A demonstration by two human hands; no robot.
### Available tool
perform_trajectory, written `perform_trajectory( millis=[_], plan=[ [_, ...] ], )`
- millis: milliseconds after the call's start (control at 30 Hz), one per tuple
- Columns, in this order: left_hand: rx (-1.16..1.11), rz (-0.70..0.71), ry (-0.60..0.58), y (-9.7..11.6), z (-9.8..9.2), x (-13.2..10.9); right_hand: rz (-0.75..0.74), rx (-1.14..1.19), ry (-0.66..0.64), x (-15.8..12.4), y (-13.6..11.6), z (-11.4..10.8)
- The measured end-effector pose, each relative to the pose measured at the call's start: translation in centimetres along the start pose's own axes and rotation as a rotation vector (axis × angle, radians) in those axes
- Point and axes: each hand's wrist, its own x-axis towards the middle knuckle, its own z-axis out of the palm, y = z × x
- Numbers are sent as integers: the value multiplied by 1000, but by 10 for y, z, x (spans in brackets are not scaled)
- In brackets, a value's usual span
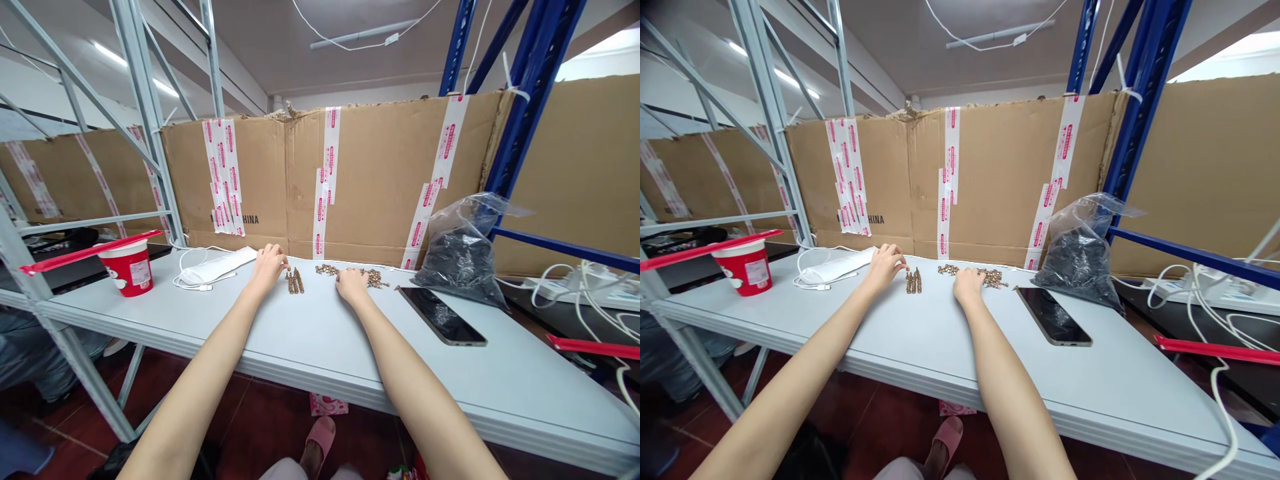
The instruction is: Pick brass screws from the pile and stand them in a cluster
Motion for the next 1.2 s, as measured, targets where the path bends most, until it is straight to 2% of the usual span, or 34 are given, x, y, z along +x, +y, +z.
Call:
perform_trajectory(
  millis=[100, 433, 633, 1200],
  plan=[
    [11, -52, -23, -6, 2, -1, -14, -4, 0, 2, -1, 1],
    [4, -38, -130, -9, 19, -3, -98, -17, 106, -1, -1, 0],
    [2, -52, -132, -9, 20, -3, -179, -18, 12, -1, -3, 2],
    [-16, -48, -140, -7, 27, -5, -280, 98, 41, 0, -8, 1]
  ],
)
